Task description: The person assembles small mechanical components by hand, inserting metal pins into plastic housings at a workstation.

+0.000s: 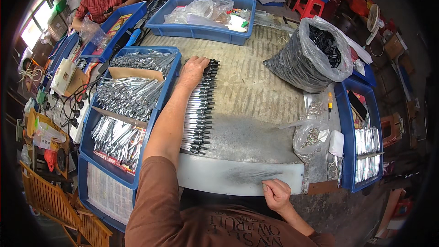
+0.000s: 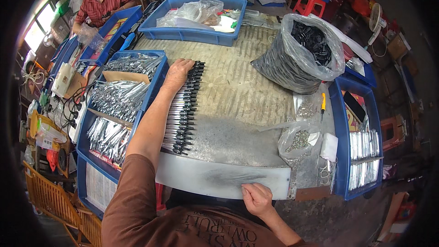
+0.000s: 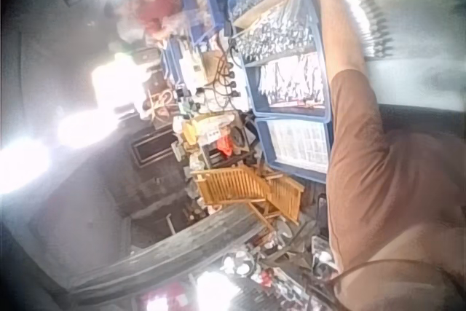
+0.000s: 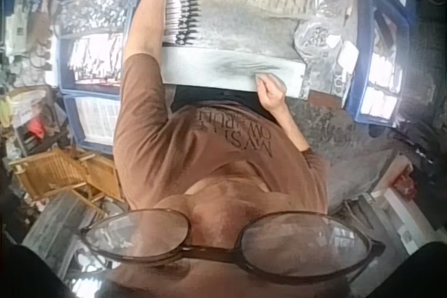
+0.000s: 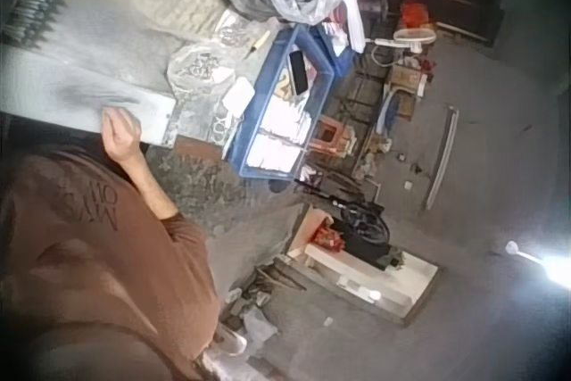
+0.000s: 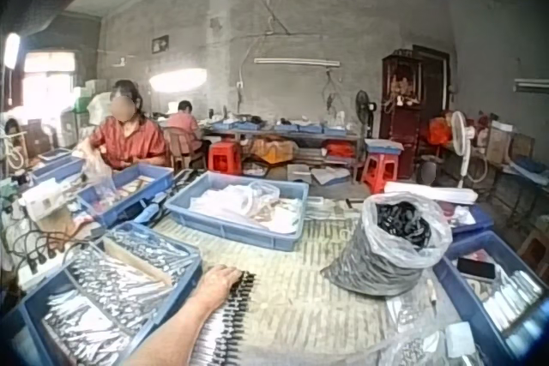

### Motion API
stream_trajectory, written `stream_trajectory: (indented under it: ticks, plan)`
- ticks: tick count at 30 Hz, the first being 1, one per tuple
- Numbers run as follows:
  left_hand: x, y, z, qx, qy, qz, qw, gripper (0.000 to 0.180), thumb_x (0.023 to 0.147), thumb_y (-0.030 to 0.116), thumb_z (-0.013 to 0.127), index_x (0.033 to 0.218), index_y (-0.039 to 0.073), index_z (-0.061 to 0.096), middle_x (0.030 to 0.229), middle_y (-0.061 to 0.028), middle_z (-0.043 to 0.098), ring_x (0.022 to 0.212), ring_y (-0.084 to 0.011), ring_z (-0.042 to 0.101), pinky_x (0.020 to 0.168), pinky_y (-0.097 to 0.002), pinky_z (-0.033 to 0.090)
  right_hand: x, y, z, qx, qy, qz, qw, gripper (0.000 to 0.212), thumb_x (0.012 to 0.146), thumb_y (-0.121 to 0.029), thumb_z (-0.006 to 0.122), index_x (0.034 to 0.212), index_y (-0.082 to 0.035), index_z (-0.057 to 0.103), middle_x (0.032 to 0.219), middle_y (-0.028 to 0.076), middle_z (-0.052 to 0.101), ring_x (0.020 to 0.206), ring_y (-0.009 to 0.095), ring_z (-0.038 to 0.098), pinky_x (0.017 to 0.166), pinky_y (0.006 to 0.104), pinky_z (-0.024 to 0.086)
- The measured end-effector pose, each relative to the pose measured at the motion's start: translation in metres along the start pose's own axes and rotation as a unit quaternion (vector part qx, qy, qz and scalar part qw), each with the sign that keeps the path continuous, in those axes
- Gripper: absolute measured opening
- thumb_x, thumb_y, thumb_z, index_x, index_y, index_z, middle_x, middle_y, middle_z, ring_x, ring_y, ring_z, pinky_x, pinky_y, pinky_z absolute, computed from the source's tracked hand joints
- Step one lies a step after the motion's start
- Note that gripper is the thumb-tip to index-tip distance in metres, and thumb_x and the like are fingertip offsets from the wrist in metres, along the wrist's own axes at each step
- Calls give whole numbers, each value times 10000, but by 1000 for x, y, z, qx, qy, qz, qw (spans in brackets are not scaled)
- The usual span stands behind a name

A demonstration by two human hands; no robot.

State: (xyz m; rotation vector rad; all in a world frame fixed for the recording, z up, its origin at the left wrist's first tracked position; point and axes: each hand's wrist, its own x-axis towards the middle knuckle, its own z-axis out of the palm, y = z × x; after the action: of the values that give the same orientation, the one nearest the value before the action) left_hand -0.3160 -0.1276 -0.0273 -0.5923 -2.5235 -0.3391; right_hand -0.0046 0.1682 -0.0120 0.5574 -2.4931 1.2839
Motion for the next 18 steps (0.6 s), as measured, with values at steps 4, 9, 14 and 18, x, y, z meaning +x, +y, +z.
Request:
stream_trajectory:
  ticks: [4, 9, 14, 18]
  plan:
    - [-1, 2, -2, -2, 21, 0, 1000, 228, 719, -10, 520, 935, 35, 577, 939, -85, 616, 907, -260, 557, 789, -346, 463, 0, 2, 2, 4, 13, -12, 1000, 57, 737, -11, 606, 784, 20, 603, 570, 100, 523, 464, 226, 508, 435, 306, 403]
    - [-8, 18, -19, -14, 107, 6, 994, 180, 749, 63, 591, 923, 25, 563, 870, -122, 605, 821, -300, 558, 713, -378, 459, 0, 0, 2, 12, 4, -4, 1000, 56, 742, -11, 601, 790, 17, 603, 571, 104, 521, 465, 230, 504, 436, 307, 397]
    - [-21, 77, -66, -88, 160, -49, 982, 264, 731, 40, 613, 985, 12, 549, 939, -156, 586, 875, -327, 547, 762, -389, 446, -1, 0, 2, 13, 5, -3, 1000, 47, 753, -13, 592, 789, 16, 604, 577, 104, 519, 468, 222, 495, 444, 300, 389]
    - [-60, 120, -117, -196, 147, -61, 968, 278, 732, 16, 613, 997, -24, 537, 963, -172, 578, 909, -335, 546, 785, -378, 440, -2, 1, 4, 14, 17, 9, 1000, 53, 767, -15, 584, 798, 23, 604, 590, 100, 519, 479, 200, 489, 454, 289, 381]
